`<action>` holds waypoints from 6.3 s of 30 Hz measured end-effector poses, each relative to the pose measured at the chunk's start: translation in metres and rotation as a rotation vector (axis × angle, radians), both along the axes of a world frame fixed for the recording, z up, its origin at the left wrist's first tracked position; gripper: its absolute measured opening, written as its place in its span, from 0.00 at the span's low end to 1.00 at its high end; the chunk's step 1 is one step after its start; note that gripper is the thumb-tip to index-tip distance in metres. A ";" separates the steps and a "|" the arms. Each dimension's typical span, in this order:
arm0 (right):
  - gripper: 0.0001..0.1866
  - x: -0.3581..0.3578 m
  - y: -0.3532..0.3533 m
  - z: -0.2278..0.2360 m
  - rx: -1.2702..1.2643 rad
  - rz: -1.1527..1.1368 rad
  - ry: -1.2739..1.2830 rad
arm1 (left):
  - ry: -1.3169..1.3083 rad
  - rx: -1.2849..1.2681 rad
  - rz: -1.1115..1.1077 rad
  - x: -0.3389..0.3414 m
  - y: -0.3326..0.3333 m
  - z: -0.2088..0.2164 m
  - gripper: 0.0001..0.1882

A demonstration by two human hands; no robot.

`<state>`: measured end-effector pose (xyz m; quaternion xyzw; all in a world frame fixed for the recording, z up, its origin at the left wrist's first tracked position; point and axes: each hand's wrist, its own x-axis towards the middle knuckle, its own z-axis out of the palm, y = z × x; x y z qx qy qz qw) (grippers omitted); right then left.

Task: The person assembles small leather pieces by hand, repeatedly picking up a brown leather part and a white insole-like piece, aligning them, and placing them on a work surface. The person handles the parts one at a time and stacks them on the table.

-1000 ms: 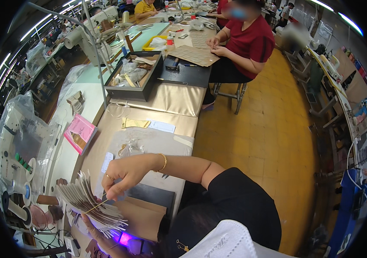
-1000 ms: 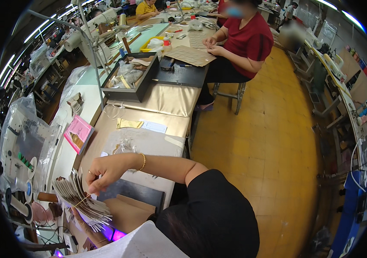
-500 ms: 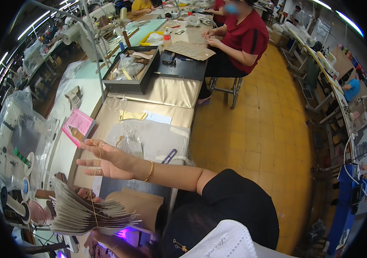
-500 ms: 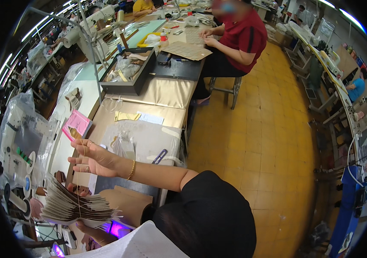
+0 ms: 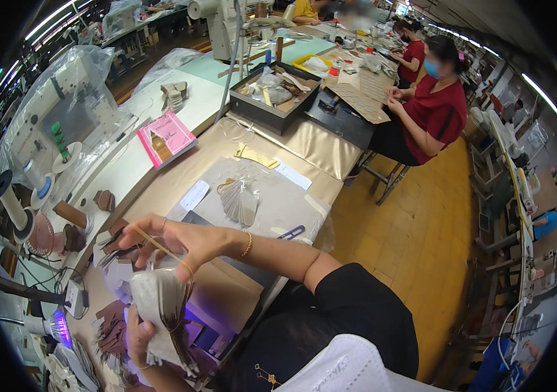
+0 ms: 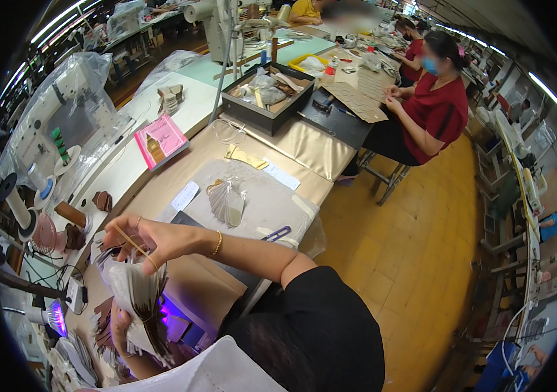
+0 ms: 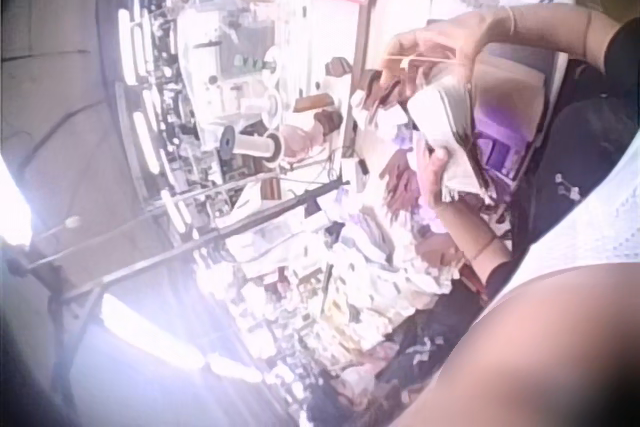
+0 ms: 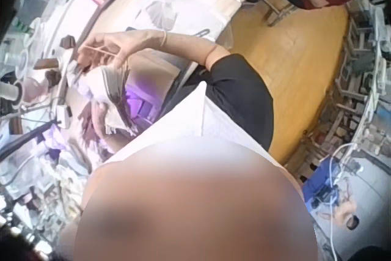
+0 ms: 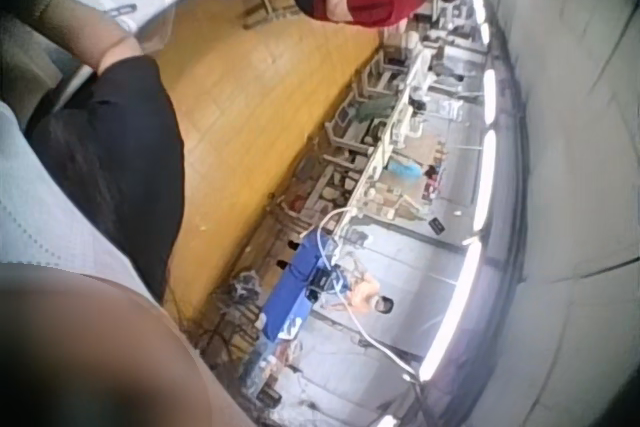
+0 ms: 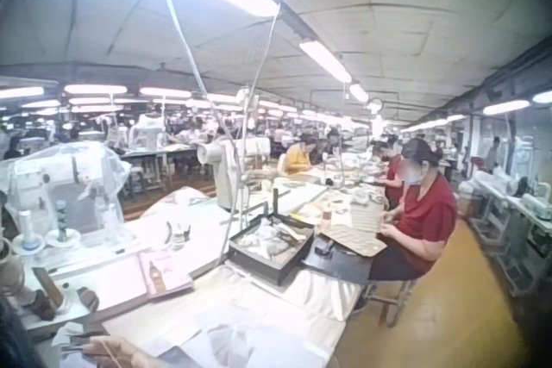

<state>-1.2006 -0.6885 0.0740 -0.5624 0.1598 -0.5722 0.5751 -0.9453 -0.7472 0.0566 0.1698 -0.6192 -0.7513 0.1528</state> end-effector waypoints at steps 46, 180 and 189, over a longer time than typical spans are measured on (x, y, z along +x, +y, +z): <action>0.39 -0.113 -0.109 -0.073 0.128 -0.907 0.820 | -0.254 -1.092 0.850 -0.137 0.063 -0.075 0.29; 0.04 -0.024 -0.303 -0.098 0.552 -0.991 0.032 | 0.252 -0.734 0.861 -0.095 0.084 -0.032 0.18; 0.10 -0.041 -0.316 -0.106 0.507 -0.957 0.159 | 0.339 -0.918 0.785 -0.109 0.105 -0.024 0.15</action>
